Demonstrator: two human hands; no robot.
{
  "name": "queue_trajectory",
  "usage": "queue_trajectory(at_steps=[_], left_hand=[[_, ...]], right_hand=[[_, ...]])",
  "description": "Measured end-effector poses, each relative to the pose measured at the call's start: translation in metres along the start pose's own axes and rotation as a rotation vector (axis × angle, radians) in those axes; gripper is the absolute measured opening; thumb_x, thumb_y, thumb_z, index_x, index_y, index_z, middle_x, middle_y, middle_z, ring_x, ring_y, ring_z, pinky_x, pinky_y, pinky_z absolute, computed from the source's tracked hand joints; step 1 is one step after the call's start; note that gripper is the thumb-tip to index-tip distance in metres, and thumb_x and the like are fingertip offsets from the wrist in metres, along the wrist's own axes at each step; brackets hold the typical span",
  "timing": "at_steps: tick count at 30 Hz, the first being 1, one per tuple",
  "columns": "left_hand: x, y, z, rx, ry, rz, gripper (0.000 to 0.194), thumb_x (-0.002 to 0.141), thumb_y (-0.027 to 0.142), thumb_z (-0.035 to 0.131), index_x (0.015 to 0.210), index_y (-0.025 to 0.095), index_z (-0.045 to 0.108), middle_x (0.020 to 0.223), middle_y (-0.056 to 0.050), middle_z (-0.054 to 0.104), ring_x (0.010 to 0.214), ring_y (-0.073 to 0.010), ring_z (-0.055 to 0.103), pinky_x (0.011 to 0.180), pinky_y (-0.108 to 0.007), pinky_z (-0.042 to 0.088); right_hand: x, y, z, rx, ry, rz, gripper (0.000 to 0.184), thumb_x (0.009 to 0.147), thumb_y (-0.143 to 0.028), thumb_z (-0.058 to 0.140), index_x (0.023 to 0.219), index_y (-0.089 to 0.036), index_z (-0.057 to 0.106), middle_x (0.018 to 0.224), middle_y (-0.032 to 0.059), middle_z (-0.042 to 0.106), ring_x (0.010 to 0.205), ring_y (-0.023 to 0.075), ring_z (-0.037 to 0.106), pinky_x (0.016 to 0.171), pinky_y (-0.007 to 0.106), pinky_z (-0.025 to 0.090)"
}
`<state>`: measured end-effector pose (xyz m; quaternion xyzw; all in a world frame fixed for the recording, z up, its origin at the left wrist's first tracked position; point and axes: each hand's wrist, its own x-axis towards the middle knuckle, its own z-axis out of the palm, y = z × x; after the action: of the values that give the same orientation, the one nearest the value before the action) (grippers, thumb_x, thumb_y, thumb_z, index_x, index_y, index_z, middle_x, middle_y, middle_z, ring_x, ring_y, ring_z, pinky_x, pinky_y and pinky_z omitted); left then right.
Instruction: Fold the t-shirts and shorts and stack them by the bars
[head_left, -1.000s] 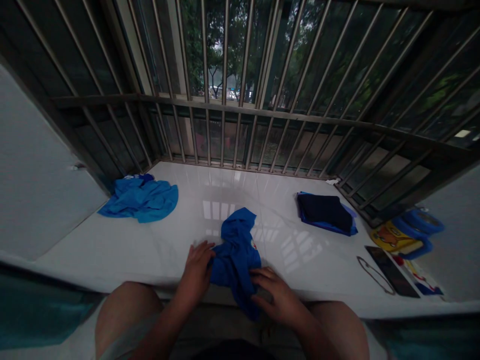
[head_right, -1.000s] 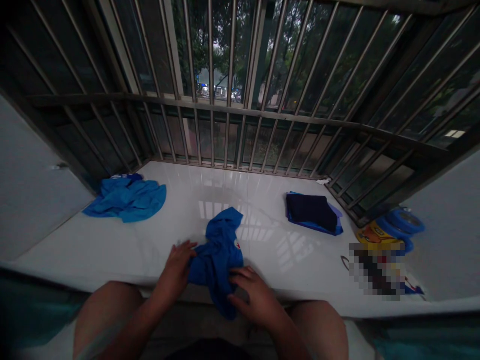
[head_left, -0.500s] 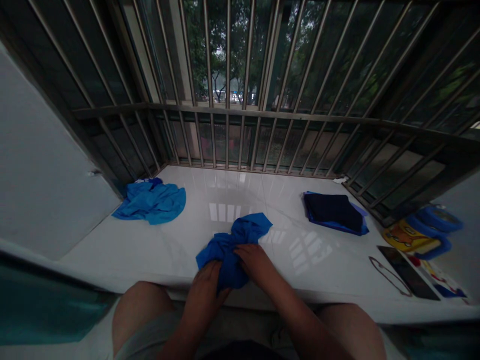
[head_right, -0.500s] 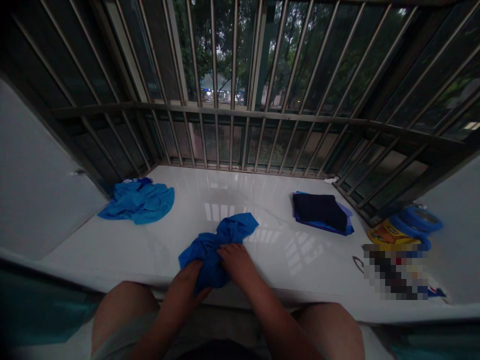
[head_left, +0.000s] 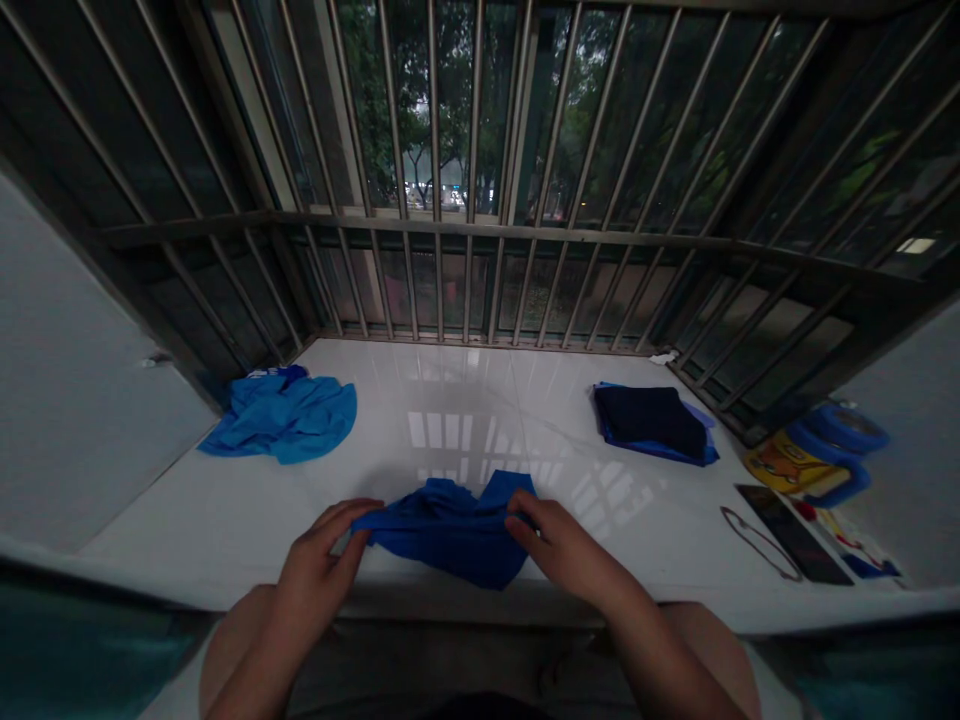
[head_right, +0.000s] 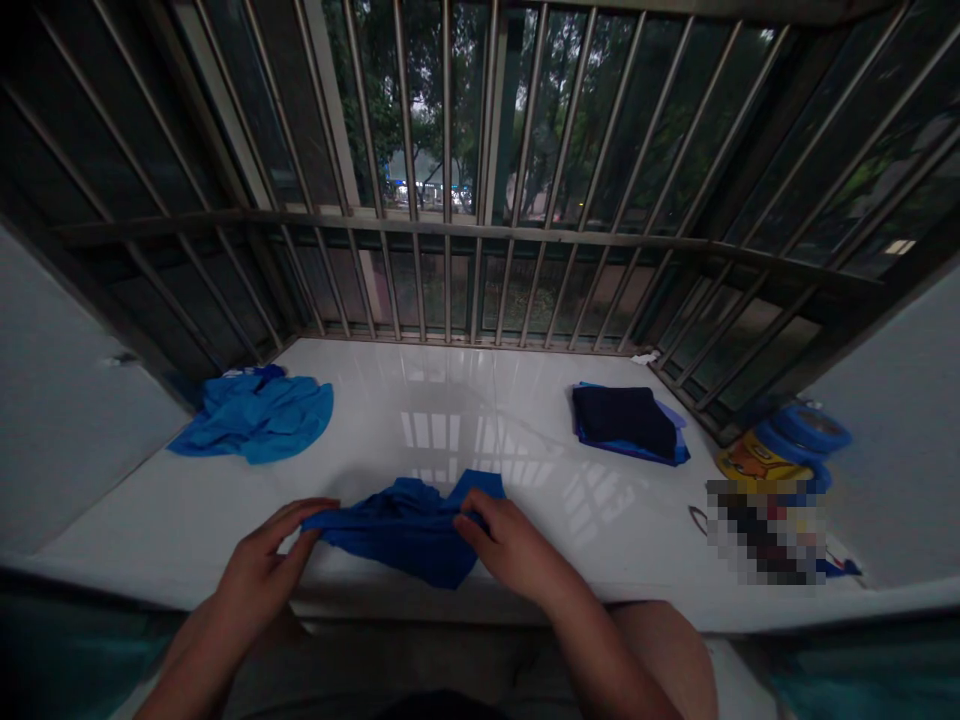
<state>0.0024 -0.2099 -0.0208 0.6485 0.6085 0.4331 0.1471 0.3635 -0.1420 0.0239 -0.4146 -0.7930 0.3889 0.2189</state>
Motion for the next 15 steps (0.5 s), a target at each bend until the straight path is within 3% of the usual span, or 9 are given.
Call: queue_trajectory(at_steps=[3, 6, 8, 12, 15], left_hand=[[0.015, 0.022, -0.022, -0.062, 0.017, -0.062, 0.037, 0.102, 0.054, 0.059, 0.109, 0.025, 0.081, 0.113, -0.006, 0.084, 0.106, -0.0264, 0.08, 0.093, -0.035, 0.065], [0.021, 0.044, -0.041, -0.132, -0.156, -0.108, 0.039, 0.105, 0.056, 0.051, 0.106, 0.026, 0.074, 0.08, 0.0, 0.077, 0.071, -0.0211, 0.073, 0.065, -0.028, 0.06], [0.021, 0.055, -0.053, -0.111, -0.275, -0.058, 0.038, 0.103, 0.059, 0.05, 0.099, 0.028, 0.071, 0.069, 0.001, 0.069, 0.059, -0.0197, 0.065, 0.057, -0.027, 0.053], [0.022, 0.071, -0.07, 0.087, -0.462, 0.086, 0.026, 0.089, 0.055, 0.068, 0.096, 0.031, 0.074, 0.077, -0.001, 0.075, 0.066, -0.0223, 0.068, 0.062, -0.028, 0.054], [0.028, 0.069, -0.068, 0.284, -0.552, 0.141, 0.011, 0.088, 0.039, 0.067, 0.091, 0.035, 0.077, 0.082, 0.0, 0.078, 0.072, -0.0237, 0.075, 0.063, -0.026, 0.056]], right_hand=[[-0.015, -0.012, -0.018, 0.036, -0.026, 0.024, 0.018, 0.1, -0.041, 0.069, 0.099, -0.025, 0.062, 0.09, -0.0026, 0.068, 0.086, 0.0182, 0.062, 0.078, 0.028, 0.046], [-0.036, -0.022, -0.029, 0.056, 0.068, 0.001, 0.018, 0.098, -0.042, 0.069, 0.096, -0.025, 0.062, 0.095, 0.0007, 0.071, 0.091, 0.0208, 0.066, 0.082, 0.031, 0.05], [-0.052, -0.028, -0.036, 0.117, 0.206, -0.029, 0.025, 0.102, -0.05, 0.062, 0.095, -0.026, 0.058, 0.097, 0.0038, 0.072, 0.091, 0.0224, 0.067, 0.081, 0.032, 0.053], [-0.08, -0.036, -0.053, 0.135, 0.441, -0.017, 0.039, 0.107, -0.064, 0.051, 0.091, -0.029, 0.053, 0.075, -0.0009, 0.058, 0.066, 0.0181, 0.055, 0.059, 0.028, 0.047], [-0.09, -0.035, -0.068, -0.008, 0.374, 0.003, 0.04, 0.103, -0.066, 0.059, 0.09, -0.029, 0.058, 0.07, -0.0027, 0.056, 0.061, 0.0171, 0.051, 0.057, 0.027, 0.042]])
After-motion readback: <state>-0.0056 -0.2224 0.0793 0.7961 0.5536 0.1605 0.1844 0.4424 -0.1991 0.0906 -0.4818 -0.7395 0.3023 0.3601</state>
